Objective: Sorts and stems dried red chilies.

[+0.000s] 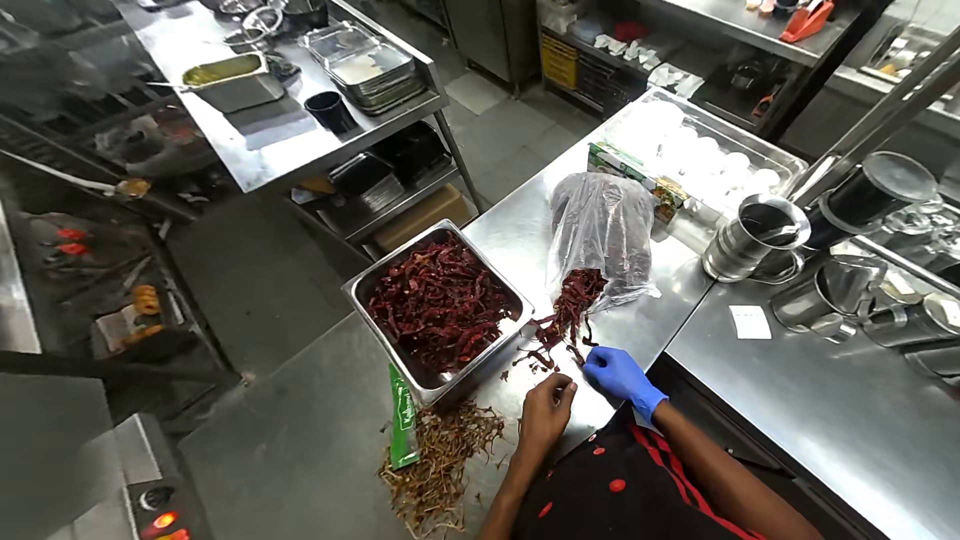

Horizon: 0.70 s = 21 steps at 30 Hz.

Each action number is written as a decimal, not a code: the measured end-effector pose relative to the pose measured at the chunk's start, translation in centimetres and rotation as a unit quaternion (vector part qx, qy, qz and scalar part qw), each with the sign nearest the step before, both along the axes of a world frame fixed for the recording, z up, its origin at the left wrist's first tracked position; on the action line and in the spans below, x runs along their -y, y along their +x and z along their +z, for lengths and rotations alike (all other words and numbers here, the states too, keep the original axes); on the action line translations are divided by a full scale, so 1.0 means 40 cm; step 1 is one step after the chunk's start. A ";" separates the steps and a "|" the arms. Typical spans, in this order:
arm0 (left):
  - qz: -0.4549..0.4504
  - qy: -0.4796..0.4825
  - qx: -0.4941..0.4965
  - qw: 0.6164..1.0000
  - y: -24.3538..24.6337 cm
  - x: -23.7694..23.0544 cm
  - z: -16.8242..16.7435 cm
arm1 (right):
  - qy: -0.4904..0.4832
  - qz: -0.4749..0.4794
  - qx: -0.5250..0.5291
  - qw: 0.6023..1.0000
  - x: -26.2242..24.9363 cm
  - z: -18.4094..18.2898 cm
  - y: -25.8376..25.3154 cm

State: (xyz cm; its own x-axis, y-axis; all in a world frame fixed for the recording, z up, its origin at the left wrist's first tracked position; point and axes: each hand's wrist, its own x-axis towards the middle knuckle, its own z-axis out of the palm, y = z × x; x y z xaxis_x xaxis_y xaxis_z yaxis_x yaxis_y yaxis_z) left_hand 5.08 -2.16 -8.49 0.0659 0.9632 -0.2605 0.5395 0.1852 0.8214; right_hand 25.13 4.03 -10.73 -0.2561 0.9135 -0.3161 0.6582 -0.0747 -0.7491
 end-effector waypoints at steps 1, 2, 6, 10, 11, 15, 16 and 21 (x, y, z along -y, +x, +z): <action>0.031 -0.017 0.059 0.998 -0.004 -0.007 0.007 | -0.033 -0.001 -0.066 0.997 -0.005 0.015 0.003; 0.056 -0.035 0.128 0.990 -0.009 -0.016 0.010 | -0.065 0.002 -0.127 0.990 -0.007 0.032 0.004; 0.105 -0.041 0.301 0.947 -0.004 -0.046 0.033 | -0.169 0.028 -0.298 0.939 0.004 0.085 -0.010; 0.127 -0.018 0.321 0.938 0.019 -0.059 0.054 | -0.193 0.038 -0.298 0.934 0.012 0.085 0.010; 0.128 -0.011 0.314 0.941 0.022 -0.060 0.058 | -0.179 0.034 -0.253 0.950 0.014 0.081 0.022; 0.091 0.061 0.183 0.977 0.021 -0.048 0.056 | 0.059 0.003 0.032 0.998 0.043 0.070 0.047; 0.065 0.101 0.126 0.985 0.016 -0.041 0.049 | 0.139 0.014 0.062 0.988 0.051 0.074 0.047; -0.047 0.244 0.022 0.968 0.014 -0.016 0.062 | 0.175 0.048 -0.070 0.981 0.057 0.124 -0.009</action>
